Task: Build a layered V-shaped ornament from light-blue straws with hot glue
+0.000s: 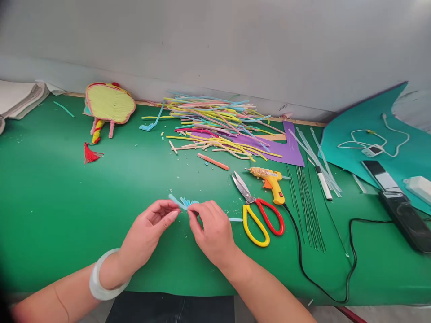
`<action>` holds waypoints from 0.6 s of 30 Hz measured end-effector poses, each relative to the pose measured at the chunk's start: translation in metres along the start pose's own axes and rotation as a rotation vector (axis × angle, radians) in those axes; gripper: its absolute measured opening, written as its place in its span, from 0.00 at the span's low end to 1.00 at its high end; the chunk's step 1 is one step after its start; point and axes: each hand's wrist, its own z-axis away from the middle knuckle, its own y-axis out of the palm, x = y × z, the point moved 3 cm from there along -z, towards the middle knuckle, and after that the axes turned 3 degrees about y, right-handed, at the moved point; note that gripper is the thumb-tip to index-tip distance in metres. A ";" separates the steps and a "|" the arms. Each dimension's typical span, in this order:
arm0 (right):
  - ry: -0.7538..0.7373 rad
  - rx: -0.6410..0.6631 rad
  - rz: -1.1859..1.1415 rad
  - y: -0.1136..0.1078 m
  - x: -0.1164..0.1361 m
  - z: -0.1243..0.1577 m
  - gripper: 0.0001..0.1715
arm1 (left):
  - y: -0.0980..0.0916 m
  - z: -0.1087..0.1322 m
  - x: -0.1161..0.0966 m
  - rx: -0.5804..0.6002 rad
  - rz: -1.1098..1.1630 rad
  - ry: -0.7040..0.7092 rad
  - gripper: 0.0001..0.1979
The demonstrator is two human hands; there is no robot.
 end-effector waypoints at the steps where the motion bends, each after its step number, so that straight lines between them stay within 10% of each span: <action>1: -0.005 -0.001 -0.007 0.000 0.001 0.001 0.07 | -0.002 -0.003 -0.001 0.006 0.025 -0.015 0.12; 18: -0.118 0.096 -0.044 0.001 0.008 0.003 0.09 | -0.008 -0.006 0.003 0.107 0.123 -0.158 0.13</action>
